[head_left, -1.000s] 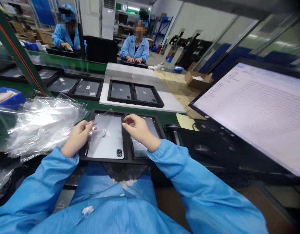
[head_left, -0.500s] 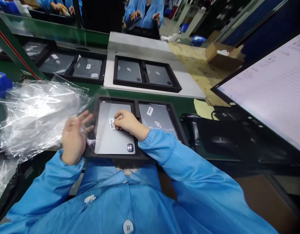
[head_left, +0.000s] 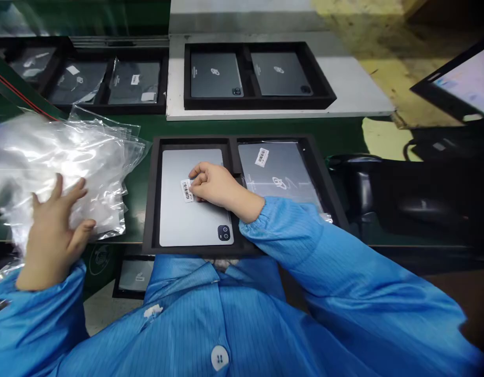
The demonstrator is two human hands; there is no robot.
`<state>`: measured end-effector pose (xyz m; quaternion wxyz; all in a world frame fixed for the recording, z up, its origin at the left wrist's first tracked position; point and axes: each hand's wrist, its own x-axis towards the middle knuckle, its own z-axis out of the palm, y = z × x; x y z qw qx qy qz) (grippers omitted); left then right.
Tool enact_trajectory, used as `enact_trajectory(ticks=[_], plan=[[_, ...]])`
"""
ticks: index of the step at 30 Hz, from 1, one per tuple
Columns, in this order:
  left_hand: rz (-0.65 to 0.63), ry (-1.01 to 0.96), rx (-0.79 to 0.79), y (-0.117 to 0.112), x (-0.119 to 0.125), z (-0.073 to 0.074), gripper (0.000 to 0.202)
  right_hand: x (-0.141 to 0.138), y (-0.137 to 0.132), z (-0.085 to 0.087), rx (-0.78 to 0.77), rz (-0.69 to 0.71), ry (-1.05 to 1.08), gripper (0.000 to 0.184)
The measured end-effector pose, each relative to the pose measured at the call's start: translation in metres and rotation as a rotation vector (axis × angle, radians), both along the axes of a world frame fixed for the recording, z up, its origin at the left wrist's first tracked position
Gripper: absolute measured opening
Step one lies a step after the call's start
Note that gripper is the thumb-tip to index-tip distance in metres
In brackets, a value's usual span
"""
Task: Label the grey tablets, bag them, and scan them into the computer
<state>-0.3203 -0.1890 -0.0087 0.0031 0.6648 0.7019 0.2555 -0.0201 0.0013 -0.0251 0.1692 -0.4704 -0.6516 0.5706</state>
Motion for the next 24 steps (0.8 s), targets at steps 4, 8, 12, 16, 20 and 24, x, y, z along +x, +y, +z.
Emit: enact_trajectory(ticks=[4,8,12,16,20,24], plan=[[0.018,0.263,-0.223,0.014,-0.002,-0.013,0.064,0.0,-0.001,0.0,0.012,0.017,0.017,0.036],[-0.081,0.282,-0.238,0.026,0.034,0.016,0.072,0.004,0.002,-0.001,-0.014,0.018,0.055,0.036],[-0.718,0.148,-0.33,0.063,0.112,0.041,0.039,0.016,0.014,0.004,0.068,-0.097,0.12,0.034],[-1.001,0.219,-0.382,0.116,0.173,0.017,0.038,0.035,0.031,0.012,0.161,-0.239,0.145,0.031],[-1.057,0.336,-0.312,0.15,0.19,-0.005,0.038,0.052,0.048,0.013,0.179,-0.3,0.154,0.03],[-1.093,0.254,-0.267,0.155,0.183,0.007,0.044,0.061,0.064,0.01,0.298,-0.385,0.164,0.025]])
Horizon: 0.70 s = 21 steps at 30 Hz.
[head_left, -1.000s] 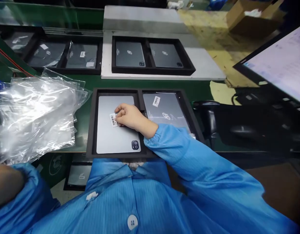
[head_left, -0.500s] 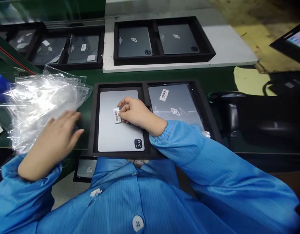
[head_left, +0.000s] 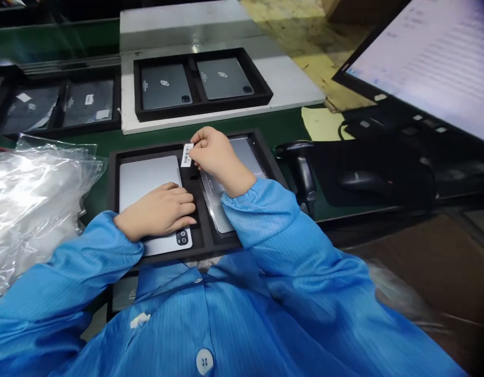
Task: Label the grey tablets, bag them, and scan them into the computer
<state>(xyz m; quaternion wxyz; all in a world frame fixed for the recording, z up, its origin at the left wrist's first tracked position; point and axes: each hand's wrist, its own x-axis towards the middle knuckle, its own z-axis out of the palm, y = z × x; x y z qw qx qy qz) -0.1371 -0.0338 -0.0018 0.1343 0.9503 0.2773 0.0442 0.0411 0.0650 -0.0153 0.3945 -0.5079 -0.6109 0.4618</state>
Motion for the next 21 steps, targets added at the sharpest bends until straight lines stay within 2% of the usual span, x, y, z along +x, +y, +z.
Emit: enact_trajectory(ticks=[3,7,9,11,13,16,18,21], plan=[[0.055,-0.259,0.077,-0.004,-0.018,0.015,0.045,-0.004,-0.001,0.003,-0.002,-0.01,-0.001,0.023],[0.177,-0.742,0.494,-0.013,-0.045,0.021,0.051,-0.029,-0.029,0.005,-0.055,0.218,-0.051,0.022],[0.226,-0.874,0.601,-0.017,-0.052,0.019,0.053,-0.043,-0.046,0.0,-0.003,0.301,-0.116,0.027],[0.265,-0.863,0.579,-0.019,-0.054,0.018,0.052,-0.054,-0.058,-0.005,0.048,0.317,-0.167,0.034],[0.252,-0.828,0.543,-0.019,-0.052,0.018,0.046,-0.056,-0.061,-0.006,0.071,0.314,-0.179,0.035],[0.169,-0.737,0.507,-0.017,-0.045,0.021,0.022,-0.042,-0.051,0.006,0.141,0.272,-0.18,0.03],[0.145,-0.547,0.415,-0.015,-0.036,0.021,0.012,-0.022,-0.043,0.023,0.252,0.147,-0.143,0.024],[0.113,-0.156,0.199,-0.011,-0.017,0.013,0.021,0.019,-0.048,0.043,0.444,-0.111,0.008,0.018]])
